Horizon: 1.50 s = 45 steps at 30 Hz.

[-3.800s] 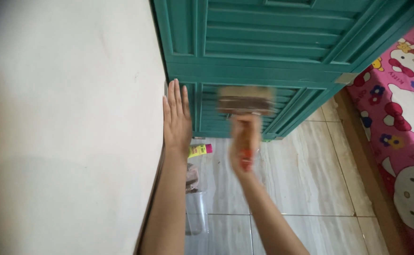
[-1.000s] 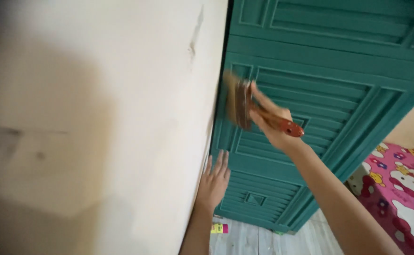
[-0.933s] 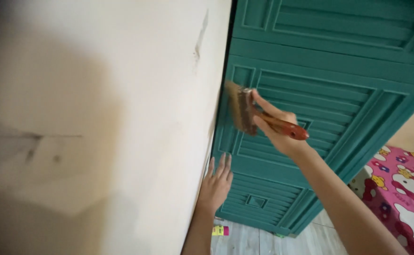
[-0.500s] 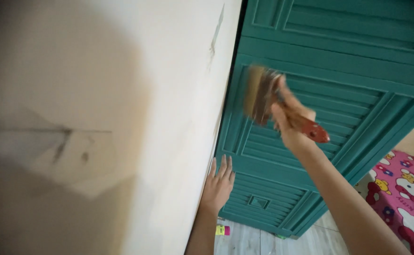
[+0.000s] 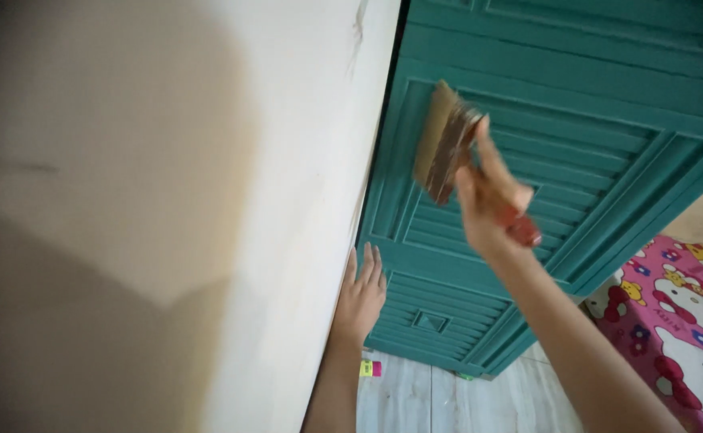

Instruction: Dusting a green cabinet using a large brush.

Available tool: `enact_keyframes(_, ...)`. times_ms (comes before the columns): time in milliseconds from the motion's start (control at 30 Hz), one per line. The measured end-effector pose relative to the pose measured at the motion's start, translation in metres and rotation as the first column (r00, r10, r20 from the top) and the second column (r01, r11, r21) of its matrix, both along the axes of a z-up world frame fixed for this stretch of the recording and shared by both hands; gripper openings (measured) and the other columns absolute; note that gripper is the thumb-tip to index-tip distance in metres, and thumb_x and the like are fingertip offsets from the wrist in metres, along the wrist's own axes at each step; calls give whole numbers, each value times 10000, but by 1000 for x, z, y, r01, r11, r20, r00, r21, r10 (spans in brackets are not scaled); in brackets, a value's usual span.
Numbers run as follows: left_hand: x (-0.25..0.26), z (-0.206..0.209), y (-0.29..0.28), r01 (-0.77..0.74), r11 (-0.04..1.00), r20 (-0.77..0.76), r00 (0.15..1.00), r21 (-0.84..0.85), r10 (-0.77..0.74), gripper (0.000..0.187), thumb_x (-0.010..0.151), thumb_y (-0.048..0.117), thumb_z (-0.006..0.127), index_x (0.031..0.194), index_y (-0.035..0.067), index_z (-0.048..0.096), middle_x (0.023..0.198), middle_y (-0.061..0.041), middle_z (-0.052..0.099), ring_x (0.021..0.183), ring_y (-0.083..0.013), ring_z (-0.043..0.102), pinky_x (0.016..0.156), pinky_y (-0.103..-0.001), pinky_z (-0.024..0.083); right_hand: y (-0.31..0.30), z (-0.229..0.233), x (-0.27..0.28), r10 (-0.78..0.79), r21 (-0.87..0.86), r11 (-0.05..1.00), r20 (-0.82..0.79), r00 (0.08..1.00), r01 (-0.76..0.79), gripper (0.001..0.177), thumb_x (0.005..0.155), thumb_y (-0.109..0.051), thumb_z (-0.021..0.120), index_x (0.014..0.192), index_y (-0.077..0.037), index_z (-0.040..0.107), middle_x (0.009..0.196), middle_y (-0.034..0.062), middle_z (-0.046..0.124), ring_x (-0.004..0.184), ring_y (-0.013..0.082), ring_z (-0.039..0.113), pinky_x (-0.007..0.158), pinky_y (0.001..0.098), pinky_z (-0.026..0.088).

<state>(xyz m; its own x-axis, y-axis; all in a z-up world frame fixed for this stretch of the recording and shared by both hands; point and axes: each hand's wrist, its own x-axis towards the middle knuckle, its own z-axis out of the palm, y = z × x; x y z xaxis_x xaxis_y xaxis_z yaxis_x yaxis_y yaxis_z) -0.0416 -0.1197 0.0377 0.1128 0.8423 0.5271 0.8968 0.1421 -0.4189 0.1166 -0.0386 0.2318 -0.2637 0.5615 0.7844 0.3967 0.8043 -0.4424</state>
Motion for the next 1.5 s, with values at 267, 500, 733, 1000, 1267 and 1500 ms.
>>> enact_keyframes(267,-3,-9,13,-34,995,-18,999,-96,33,421,963,251,516,1289,33,667,1523,-166,469,1465,-330,327,1204,-581,220,33,-66,7,134,228,947,354,926,-224,593,997,-137,630,1541,-183,400,1244,211,711,905,248,775,640,264,599)
enact_keyframes(500,-4,-6,10,-54,989,-50,998,-135,48,434,933,258,532,1299,60,655,1519,-156,476,1464,-332,328,1198,-563,215,6,-37,-24,-154,-301,943,-20,988,141,686,1119,-223,549,1668,-263,140,1149,190,771,755,244,744,597,243,563)
enact_keyframes(733,-6,-10,7,-7,994,-24,1000,-107,5,408,884,243,578,1220,56,713,1452,-157,552,1438,-333,372,1201,-568,214,11,-142,-12,192,104,970,219,957,-218,742,1022,-123,629,1651,-189,240,1150,231,651,806,274,751,636,261,617)
enact_keyframes(1000,-9,-16,10,53,999,52,997,9,-53,269,819,139,637,1018,43,791,1281,-165,681,1371,-337,484,1200,-558,272,2,-134,-1,192,-173,973,250,949,-151,660,948,-145,664,1558,-146,414,804,135,762,578,217,732,577,288,577)
enact_keyframes(1267,-7,-10,6,11,994,12,1000,-112,-10,271,874,183,610,1055,85,785,1325,-130,660,1412,-336,441,1214,-556,228,9,-149,2,221,-238,959,289,931,-153,628,967,-157,652,1560,-161,447,740,125,747,608,153,701,639,288,577)
enact_keyframes(1500,-6,-15,13,-34,987,-54,998,-158,26,364,912,312,567,1163,132,760,1349,-97,640,1418,-328,395,1181,-593,182,39,-145,6,309,-662,724,63,949,-192,627,947,-192,606,1560,-186,469,987,57,729,800,115,635,701,296,562)
